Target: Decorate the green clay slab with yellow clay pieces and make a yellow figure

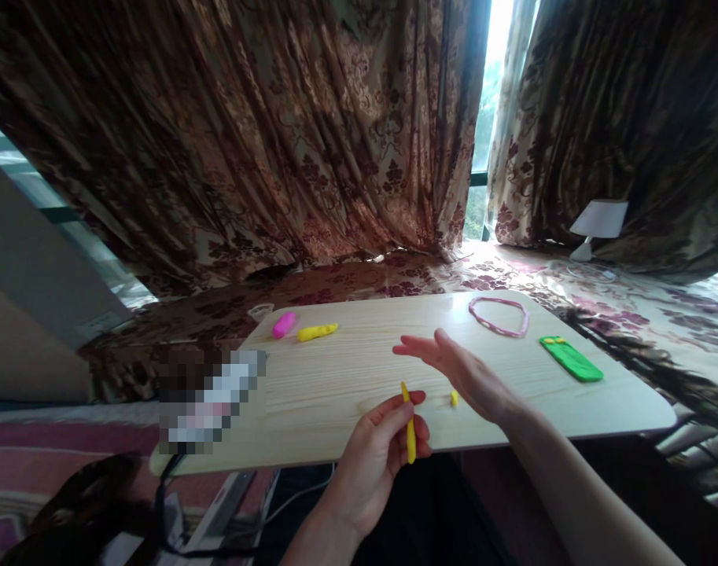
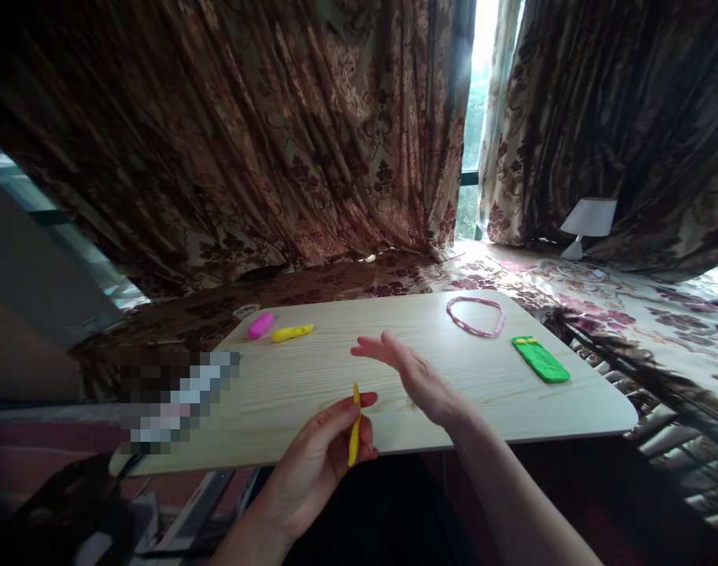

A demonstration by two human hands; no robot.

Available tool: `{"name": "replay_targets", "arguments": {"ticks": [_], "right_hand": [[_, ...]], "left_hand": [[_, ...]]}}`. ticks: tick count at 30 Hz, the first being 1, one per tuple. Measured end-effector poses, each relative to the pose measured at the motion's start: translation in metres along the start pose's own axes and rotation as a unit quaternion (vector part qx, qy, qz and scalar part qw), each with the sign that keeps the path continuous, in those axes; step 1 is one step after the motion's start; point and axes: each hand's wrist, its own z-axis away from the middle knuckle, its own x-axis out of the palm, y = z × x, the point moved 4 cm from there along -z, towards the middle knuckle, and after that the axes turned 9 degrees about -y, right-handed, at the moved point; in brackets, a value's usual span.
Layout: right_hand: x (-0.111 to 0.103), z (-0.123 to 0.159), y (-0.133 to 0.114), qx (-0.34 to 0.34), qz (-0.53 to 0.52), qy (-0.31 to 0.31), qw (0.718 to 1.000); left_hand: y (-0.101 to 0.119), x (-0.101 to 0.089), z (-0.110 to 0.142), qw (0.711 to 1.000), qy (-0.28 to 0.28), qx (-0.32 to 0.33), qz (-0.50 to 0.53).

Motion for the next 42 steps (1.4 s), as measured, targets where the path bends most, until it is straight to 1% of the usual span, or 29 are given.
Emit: {"name": "replay_targets", "arguments": {"ticks": [3,6,10,13,19,23,27,31,34,38,40,42], "right_hand": [[-0.004,0.013,-0.013,-0.007,-0.044,-0.066,0.997],[0.000,0.019,-0.024,0.003,-0.061,-0.117,0.991],[0.006,0.022,-0.031,0.011,-0.035,-0.132,0.991],[0.009,0.024,-0.031,0.009,-0.041,-0.142,0.989],[0.011,0.027,-0.029,0.013,-0.035,-0.137,0.990],[0.010,0.027,-0.030,0.014,-0.016,-0.126,0.992],[0.014,0.029,-0.031,0.022,0.007,-0.158,0.987],[0.015,0.030,-0.031,0.031,0.022,-0.158,0.987],[0.018,0.031,-0.030,0.031,0.034,-0.172,0.984],[0.019,0.031,-0.031,0.012,0.036,-0.154,0.987],[0.017,0.029,-0.029,0.010,0.018,-0.147,0.989],[0.011,0.026,-0.023,0.015,-0.019,-0.101,0.995]], "left_hand": [[0.003,0.003,0.006,1.000,-0.018,-0.009,-0.021],[0.003,0.008,0.009,0.999,-0.031,-0.011,-0.038],[0.005,0.012,0.010,0.998,-0.040,0.001,-0.053],[0.007,0.014,0.012,0.998,-0.042,0.009,-0.055],[0.008,0.012,0.011,0.997,-0.024,0.034,-0.070],[0.008,0.011,0.010,0.996,-0.016,0.040,-0.083],[0.009,0.011,0.009,0.995,-0.011,0.042,-0.089],[0.009,0.010,0.008,0.995,-0.003,0.045,-0.092],[0.008,0.010,0.008,0.995,0.002,0.043,-0.094],[0.008,0.009,0.009,0.994,0.011,0.043,-0.099],[0.009,0.005,0.009,0.993,0.027,0.047,-0.103],[0.011,-0.002,0.008,0.990,0.060,0.063,-0.107]]}}
